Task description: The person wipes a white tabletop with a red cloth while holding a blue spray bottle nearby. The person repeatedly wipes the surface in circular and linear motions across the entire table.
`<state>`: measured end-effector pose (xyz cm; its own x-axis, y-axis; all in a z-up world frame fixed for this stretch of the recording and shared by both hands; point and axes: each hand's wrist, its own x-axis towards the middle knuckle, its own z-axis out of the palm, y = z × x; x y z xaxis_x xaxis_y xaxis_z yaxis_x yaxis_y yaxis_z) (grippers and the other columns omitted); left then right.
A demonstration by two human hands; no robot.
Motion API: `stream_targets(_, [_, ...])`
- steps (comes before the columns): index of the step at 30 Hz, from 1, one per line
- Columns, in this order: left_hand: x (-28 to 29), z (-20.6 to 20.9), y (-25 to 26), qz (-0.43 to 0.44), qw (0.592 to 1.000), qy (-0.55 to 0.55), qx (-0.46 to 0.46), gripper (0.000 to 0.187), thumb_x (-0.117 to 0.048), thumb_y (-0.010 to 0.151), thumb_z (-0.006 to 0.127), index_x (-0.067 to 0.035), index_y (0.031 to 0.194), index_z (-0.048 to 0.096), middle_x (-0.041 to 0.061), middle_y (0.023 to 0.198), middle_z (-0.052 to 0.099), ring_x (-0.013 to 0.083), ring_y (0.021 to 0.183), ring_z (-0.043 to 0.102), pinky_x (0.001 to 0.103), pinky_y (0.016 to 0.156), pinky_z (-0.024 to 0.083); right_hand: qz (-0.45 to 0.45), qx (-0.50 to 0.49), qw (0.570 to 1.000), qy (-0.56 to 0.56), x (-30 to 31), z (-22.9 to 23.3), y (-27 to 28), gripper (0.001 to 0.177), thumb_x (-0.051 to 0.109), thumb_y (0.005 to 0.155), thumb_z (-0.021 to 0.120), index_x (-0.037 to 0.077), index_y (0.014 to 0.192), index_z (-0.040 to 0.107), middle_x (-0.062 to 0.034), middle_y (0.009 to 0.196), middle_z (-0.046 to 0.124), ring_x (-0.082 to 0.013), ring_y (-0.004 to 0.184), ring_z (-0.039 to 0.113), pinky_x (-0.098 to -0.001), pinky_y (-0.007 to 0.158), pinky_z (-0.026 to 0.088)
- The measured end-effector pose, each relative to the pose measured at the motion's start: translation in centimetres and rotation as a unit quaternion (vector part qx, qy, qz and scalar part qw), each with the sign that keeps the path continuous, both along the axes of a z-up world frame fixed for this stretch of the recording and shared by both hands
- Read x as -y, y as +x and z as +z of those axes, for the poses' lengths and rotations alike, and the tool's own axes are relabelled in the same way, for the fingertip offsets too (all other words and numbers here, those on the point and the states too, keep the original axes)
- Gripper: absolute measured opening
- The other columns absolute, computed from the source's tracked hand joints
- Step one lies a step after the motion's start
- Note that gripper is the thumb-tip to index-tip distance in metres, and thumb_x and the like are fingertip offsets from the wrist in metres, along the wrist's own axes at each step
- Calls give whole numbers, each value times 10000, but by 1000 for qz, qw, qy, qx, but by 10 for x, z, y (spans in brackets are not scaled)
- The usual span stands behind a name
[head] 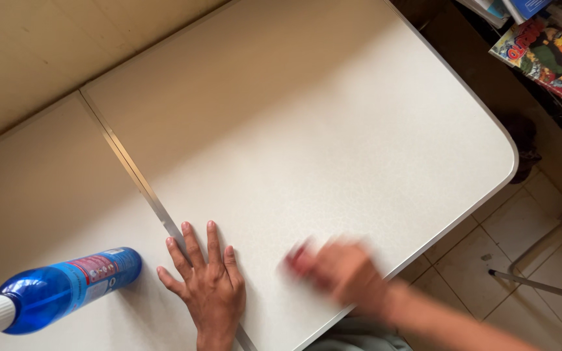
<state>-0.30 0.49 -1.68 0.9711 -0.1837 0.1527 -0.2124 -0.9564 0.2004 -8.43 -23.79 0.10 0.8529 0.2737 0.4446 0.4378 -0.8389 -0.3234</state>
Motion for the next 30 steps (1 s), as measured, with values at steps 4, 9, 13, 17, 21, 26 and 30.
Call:
stream_targets(4, [0,-1,-2,2,1000,-14,2,530,-381,1015,455,-203,1512,496,168,1679,283,443,1553,193,740,1168,53,-286,-117,951,33,146,0,28,296,311,1044,611,132,1242,738,-52,862,735,-101,589,633,-271,521,556])
stream_targets(9, [1,-3,-1,1,1000,-25,-2,534,-382,1020,432,-194,1518,470,181,1672,278,464,1549,166,757,1159,17,-543,-6,835,-89,258,-19,36,301,307,989,741,16,1016,668,-177,1021,693,-361,882,676,-503,736,547])
stream_targets(13, [4,-8,-1,7,1000,-25,9,544,-372,1027,415,-195,1540,450,188,1676,275,475,1555,158,765,1163,9,-539,-36,841,-16,213,-28,59,303,301,990,666,13,1083,684,-159,1017,687,-304,818,691,-470,682,559])
stream_targets(17, [1,-11,-1,3,1000,-26,0,539,-383,1029,419,-202,1536,454,176,1683,267,475,1550,169,766,1156,18,-388,-184,894,128,68,0,76,429,457,1009,569,69,1130,707,-63,820,709,-144,510,631,-299,444,545])
stream_targets(21, [4,-11,-1,4,999,-34,6,544,-404,1031,428,-228,1545,453,148,1700,259,448,1560,185,754,1169,43,7,-77,995,57,-34,23,36,199,270,949,703,96,1045,709,-60,864,709,-162,638,606,-354,542,476])
stream_targets(26, [-1,-11,-1,7,1000,-23,-9,541,-417,1024,432,-237,1533,463,145,1701,258,430,1567,180,754,1164,45,74,-26,995,65,2,-4,49,155,255,948,722,171,1078,708,18,751,671,-113,597,592,-315,515,485])
stream_targets(30, [1,-10,0,-2,1000,-20,-6,545,-422,1021,431,-220,1525,468,162,1691,259,432,1565,165,763,1152,36,-222,-74,969,82,127,-15,92,289,329,990,688,137,1195,759,-35,906,776,-99,589,662,-252,527,580])
